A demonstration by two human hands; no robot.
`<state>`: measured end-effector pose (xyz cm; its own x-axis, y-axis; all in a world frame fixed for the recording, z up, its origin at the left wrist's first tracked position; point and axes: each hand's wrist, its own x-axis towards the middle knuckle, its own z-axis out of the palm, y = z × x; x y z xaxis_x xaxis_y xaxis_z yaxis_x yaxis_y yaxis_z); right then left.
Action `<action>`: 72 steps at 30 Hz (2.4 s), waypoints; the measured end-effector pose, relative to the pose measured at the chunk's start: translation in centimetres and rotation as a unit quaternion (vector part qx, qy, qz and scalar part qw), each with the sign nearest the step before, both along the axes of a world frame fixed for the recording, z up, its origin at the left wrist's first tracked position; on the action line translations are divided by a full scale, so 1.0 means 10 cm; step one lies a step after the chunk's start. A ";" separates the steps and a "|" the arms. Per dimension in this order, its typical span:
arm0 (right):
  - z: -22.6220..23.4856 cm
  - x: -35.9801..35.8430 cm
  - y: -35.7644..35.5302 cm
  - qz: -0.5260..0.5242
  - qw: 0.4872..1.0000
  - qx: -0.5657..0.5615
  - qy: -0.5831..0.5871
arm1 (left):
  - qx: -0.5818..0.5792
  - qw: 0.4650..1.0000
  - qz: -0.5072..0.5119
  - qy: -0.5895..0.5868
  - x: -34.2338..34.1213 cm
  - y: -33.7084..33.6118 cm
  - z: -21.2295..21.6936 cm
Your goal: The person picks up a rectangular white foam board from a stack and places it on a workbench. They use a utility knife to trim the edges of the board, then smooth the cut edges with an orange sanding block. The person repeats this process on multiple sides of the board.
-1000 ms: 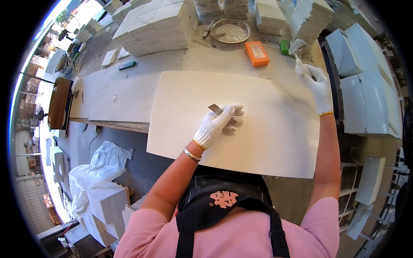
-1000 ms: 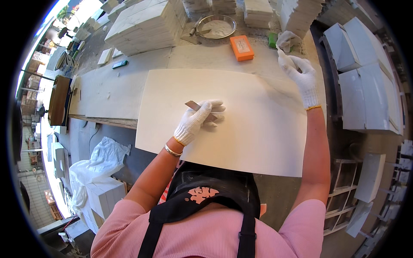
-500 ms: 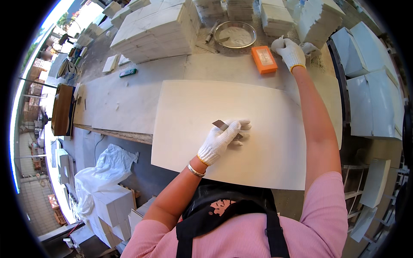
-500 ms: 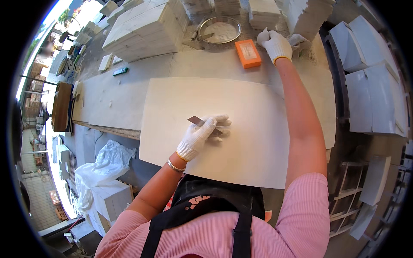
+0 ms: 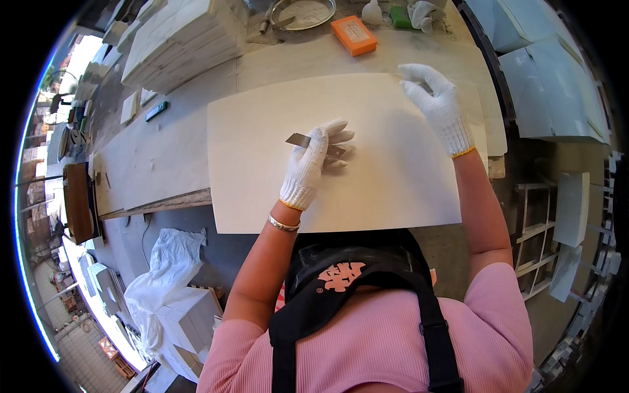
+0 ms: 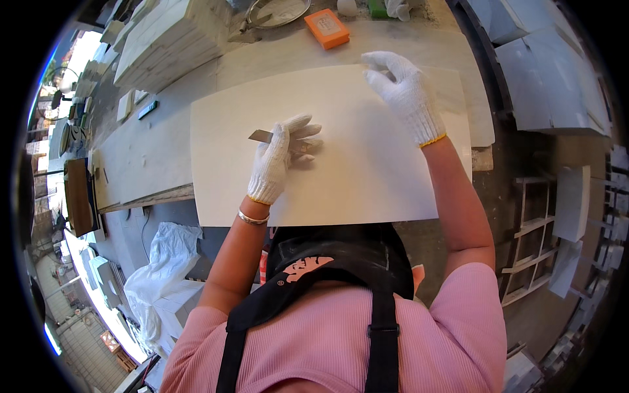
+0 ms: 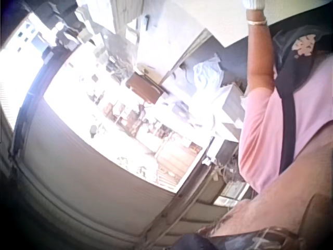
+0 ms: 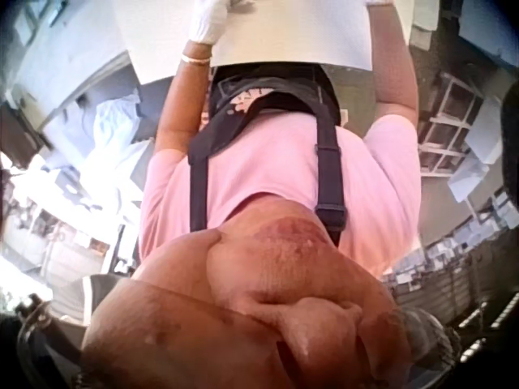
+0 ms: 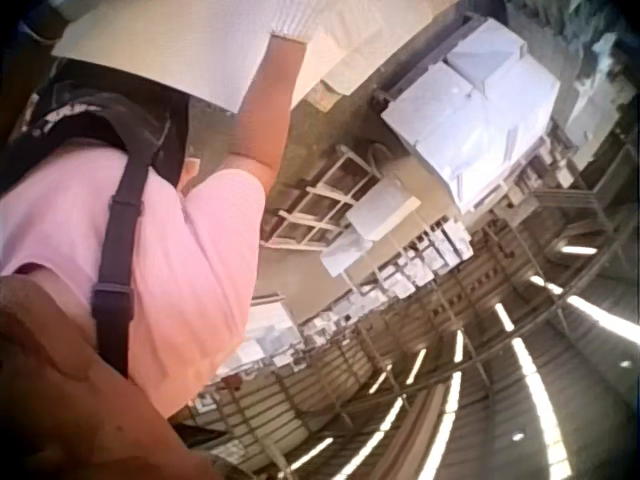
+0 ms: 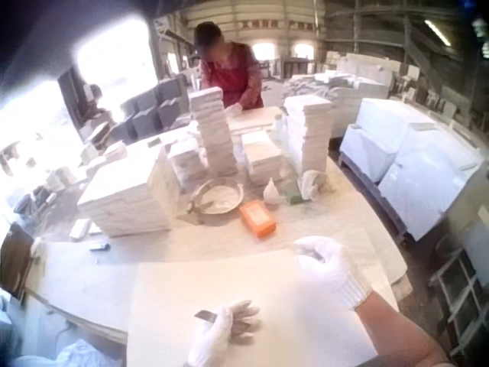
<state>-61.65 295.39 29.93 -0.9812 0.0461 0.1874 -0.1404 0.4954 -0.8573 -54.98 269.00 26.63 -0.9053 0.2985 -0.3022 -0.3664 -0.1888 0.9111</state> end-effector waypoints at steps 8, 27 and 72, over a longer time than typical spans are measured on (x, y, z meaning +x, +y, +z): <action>0.16 1.33 -0.50 0.055 0.995 -0.033 -0.076 | -0.017 0.989 -0.035 0.144 0.52 0.39 0.15; 0.02 2.07 0.03 0.101 0.919 -0.239 -0.297 | -0.012 0.989 -0.047 0.143 0.66 0.37 0.20; -0.10 0.48 1.29 -0.089 0.911 -0.366 -0.170 | -0.670 0.609 -0.049 0.422 -0.75 0.24 -0.35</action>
<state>-56.82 308.27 28.97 -0.9419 0.2006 -0.2695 0.2204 -0.2363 -0.9464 -62.47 271.43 23.09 -0.9050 0.3604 0.2259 0.3888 0.9163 0.0958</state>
